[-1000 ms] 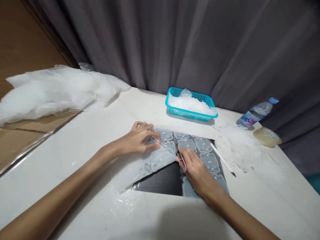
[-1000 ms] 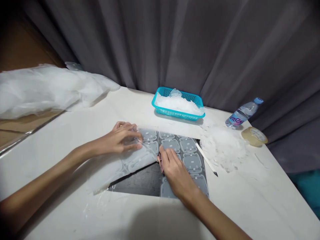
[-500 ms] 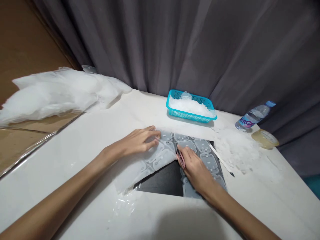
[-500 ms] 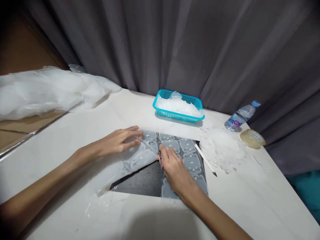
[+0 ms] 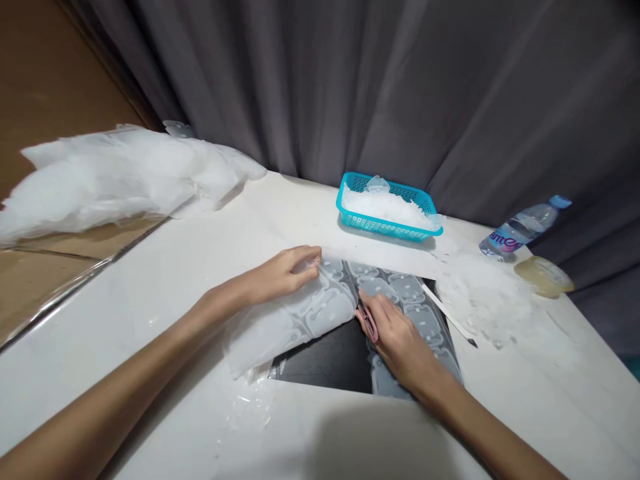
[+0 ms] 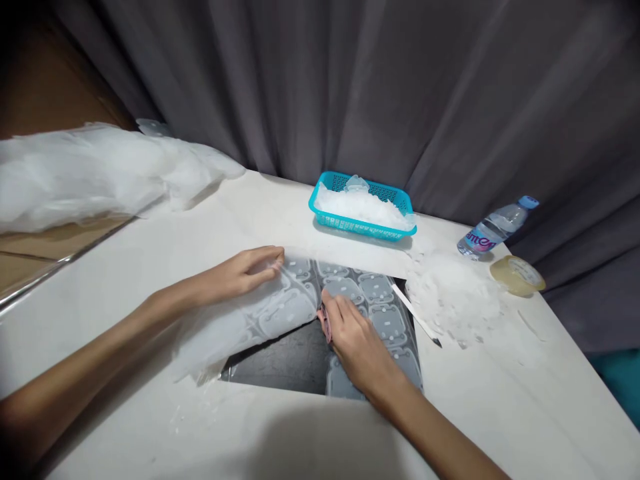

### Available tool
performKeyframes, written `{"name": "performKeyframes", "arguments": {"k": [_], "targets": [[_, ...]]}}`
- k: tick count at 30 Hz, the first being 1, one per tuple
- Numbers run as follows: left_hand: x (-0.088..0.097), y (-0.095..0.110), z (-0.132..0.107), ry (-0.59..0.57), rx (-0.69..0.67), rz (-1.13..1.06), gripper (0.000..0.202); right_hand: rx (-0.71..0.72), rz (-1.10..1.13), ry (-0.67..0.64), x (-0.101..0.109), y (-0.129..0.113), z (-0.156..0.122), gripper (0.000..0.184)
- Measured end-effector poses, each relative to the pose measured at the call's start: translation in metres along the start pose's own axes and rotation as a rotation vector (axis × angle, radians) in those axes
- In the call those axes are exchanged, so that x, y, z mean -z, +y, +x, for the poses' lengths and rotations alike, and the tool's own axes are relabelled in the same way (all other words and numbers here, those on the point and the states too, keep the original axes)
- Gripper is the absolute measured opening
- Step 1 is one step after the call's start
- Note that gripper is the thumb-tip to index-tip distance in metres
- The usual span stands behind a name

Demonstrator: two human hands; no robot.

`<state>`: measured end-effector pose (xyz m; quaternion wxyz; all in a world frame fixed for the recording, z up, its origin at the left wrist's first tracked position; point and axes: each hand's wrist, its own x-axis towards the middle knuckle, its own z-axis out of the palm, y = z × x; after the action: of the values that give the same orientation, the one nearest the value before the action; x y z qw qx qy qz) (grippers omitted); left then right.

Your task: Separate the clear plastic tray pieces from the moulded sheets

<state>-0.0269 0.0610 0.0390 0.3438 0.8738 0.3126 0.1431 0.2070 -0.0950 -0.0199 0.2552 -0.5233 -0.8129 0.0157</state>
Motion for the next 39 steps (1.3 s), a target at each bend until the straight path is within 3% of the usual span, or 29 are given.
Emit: {"name": "performKeyframes", "arguments": {"k": [8,15,29,39], "targets": [[0.006,-0.006,0.004,-0.103,0.085,-0.205,0.034,0.034,0.031,0.036,0.004,0.003,0.005,0.034],[0.005,-0.011,0.002,-0.109,0.080,-0.184,0.031,0.031,0.072,-0.058,0.006,0.006,0.004,0.037],[0.007,-0.025,0.004,-0.113,0.090,-0.265,0.035,-0.010,0.069,-0.018,0.012,-0.003,-0.001,0.034],[0.014,-0.017,-0.004,-0.144,0.073,-0.252,0.030,0.031,0.073,-0.055,0.023,-0.006,0.005,0.035]]}}
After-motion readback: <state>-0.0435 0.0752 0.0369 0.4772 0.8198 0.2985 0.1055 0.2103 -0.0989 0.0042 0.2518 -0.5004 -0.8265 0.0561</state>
